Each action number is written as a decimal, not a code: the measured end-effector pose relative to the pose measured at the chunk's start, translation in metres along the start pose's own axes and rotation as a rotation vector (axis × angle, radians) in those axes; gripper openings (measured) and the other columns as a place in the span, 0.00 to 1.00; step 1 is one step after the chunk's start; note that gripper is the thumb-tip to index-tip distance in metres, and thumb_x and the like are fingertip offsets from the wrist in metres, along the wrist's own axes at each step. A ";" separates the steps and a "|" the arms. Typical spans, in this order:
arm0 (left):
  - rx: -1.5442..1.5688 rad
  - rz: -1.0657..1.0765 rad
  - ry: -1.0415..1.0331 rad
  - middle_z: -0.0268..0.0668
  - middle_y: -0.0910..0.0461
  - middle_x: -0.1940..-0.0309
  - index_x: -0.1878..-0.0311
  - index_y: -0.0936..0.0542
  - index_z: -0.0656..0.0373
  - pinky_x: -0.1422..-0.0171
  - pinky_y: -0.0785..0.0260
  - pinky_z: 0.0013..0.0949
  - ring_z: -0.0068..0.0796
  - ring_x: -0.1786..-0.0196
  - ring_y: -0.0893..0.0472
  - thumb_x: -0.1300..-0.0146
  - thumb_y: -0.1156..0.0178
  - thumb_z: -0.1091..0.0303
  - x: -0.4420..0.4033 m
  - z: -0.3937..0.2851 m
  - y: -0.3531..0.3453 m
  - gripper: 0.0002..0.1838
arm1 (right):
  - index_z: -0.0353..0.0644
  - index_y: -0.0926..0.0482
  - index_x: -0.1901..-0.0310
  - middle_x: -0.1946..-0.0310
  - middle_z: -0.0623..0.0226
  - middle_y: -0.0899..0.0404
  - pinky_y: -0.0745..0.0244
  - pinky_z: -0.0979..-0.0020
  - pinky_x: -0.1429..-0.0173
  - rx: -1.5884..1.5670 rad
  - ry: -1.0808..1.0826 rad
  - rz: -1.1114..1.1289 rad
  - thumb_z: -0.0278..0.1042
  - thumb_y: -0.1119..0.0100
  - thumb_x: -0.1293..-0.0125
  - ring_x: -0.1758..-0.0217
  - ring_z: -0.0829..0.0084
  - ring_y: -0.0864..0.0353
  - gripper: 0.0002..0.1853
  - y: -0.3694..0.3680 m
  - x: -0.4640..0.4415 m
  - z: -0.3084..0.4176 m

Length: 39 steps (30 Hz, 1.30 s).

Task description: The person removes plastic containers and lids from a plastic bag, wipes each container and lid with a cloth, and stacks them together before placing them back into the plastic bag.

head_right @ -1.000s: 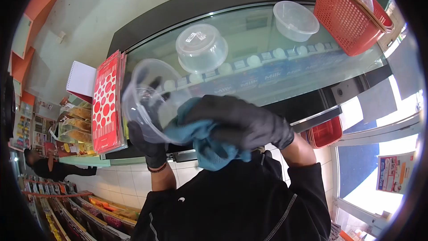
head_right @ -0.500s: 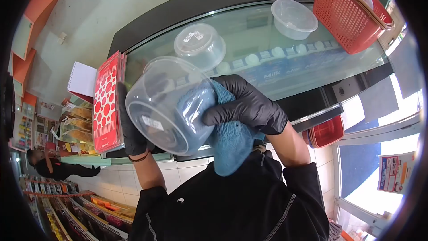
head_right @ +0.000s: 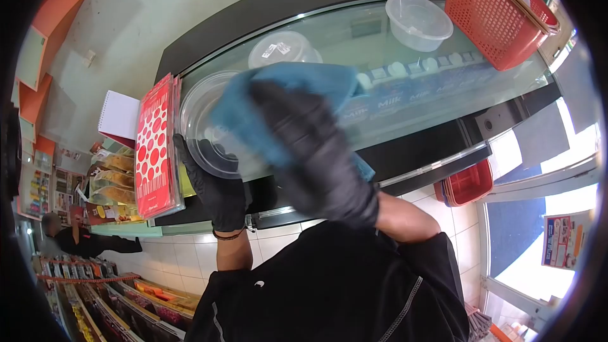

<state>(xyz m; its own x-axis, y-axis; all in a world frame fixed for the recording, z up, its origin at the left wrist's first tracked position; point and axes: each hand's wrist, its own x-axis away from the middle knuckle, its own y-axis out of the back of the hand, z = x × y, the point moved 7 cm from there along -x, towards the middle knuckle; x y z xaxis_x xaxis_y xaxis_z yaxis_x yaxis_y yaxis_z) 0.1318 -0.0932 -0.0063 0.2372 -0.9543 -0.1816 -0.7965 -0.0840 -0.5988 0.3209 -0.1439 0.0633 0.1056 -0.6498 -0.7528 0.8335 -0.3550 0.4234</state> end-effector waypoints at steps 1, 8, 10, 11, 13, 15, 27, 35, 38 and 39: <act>0.163 0.016 0.109 0.32 0.26 0.45 0.31 0.31 0.52 0.36 0.32 0.31 0.25 0.45 0.25 0.26 0.49 0.55 0.002 0.004 -0.008 0.23 | 0.36 0.31 0.37 0.29 0.51 0.39 0.41 0.51 0.31 0.167 0.158 0.199 0.31 0.40 0.47 0.29 0.57 0.37 0.32 -0.019 -0.003 0.022; -0.051 -0.088 -0.120 0.40 0.40 0.29 0.25 0.44 0.48 0.23 0.47 0.45 0.36 0.31 0.34 0.24 0.57 0.48 0.013 -0.001 0.007 0.30 | 0.47 0.27 0.36 0.26 0.69 0.41 0.40 0.56 0.36 0.272 0.101 0.171 0.35 0.39 0.50 0.33 0.64 0.35 0.34 -0.026 -0.004 -0.007; -0.105 -0.052 -0.166 0.41 0.44 0.26 0.23 0.48 0.48 0.21 0.52 0.46 0.39 0.28 0.38 0.24 0.57 0.48 0.012 -0.008 -0.001 0.31 | 0.41 0.27 0.38 0.28 0.58 0.37 0.42 0.53 0.36 0.199 0.197 0.259 0.35 0.37 0.53 0.31 0.61 0.34 0.35 -0.034 0.012 0.013; -0.159 0.001 -0.145 0.41 0.45 0.26 0.23 0.48 0.51 0.21 0.53 0.46 0.39 0.27 0.40 0.24 0.57 0.48 0.010 -0.009 -0.002 0.32 | 0.37 0.27 0.38 0.30 0.53 0.35 0.43 0.52 0.35 0.156 0.236 0.305 0.34 0.37 0.54 0.30 0.60 0.34 0.36 -0.038 0.021 0.021; 0.013 0.045 -0.103 0.41 0.48 0.25 0.23 0.49 0.52 0.20 0.54 0.46 0.40 0.27 0.40 0.24 0.57 0.51 0.010 -0.010 -0.008 0.32 | 0.34 0.25 0.42 0.30 0.53 0.35 0.42 0.52 0.37 0.221 0.206 0.279 0.34 0.36 0.56 0.29 0.61 0.35 0.34 -0.035 0.013 0.012; -0.630 -0.020 -0.467 0.43 0.49 0.24 0.23 0.49 0.52 0.20 0.54 0.47 0.40 0.26 0.42 0.23 0.58 0.52 0.027 -0.018 -0.003 0.31 | 0.34 0.25 0.42 0.30 0.54 0.34 0.42 0.52 0.37 0.250 0.168 0.246 0.33 0.37 0.56 0.29 0.62 0.35 0.33 -0.029 0.007 0.008; -1.170 0.197 -0.739 0.46 0.54 0.23 0.23 0.56 0.60 0.20 0.54 0.47 0.43 0.23 0.47 0.32 0.44 0.63 0.060 -0.004 -0.011 0.41 | 0.61 0.30 0.34 0.25 0.67 0.44 0.40 0.39 0.40 0.136 0.288 0.154 0.51 0.47 0.40 0.29 0.54 0.39 0.30 -0.048 0.011 0.030; 0.110 0.102 -0.284 0.49 0.62 0.23 0.22 0.69 0.52 0.20 0.56 0.50 0.42 0.23 0.48 0.33 0.41 0.67 0.042 -0.013 -0.031 0.51 | 0.33 0.56 0.25 0.24 0.38 0.61 0.60 0.52 0.21 -0.343 -0.088 -0.044 0.42 0.50 0.31 0.20 0.42 0.59 0.40 -0.041 0.013 -0.025; -0.329 0.245 -0.333 0.52 0.57 0.24 0.22 0.65 0.52 0.21 0.54 0.49 0.45 0.25 0.44 0.27 0.53 0.57 0.036 -0.010 -0.041 0.40 | 0.27 0.63 0.26 0.25 0.33 0.69 0.68 0.51 0.21 -0.437 -0.064 0.025 0.40 0.53 0.29 0.20 0.38 0.68 0.42 -0.057 0.029 -0.004; -0.398 0.255 -0.291 0.53 0.54 0.25 0.22 0.62 0.53 0.21 0.53 0.49 0.46 0.26 0.42 0.25 0.57 0.52 0.034 -0.007 -0.044 0.38 | 0.29 0.62 0.25 0.25 0.33 0.70 0.69 0.50 0.21 -0.420 -0.028 0.077 0.42 0.53 0.29 0.20 0.38 0.69 0.41 -0.057 0.027 -0.002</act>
<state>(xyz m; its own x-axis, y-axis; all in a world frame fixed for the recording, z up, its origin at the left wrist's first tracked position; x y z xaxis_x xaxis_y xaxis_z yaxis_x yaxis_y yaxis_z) 0.1708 -0.1240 0.0193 0.1081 -0.8448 -0.5240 -0.9841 -0.0161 -0.1770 0.2775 -0.1405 0.0182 0.1659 -0.6837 -0.7107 0.9730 -0.0039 0.2308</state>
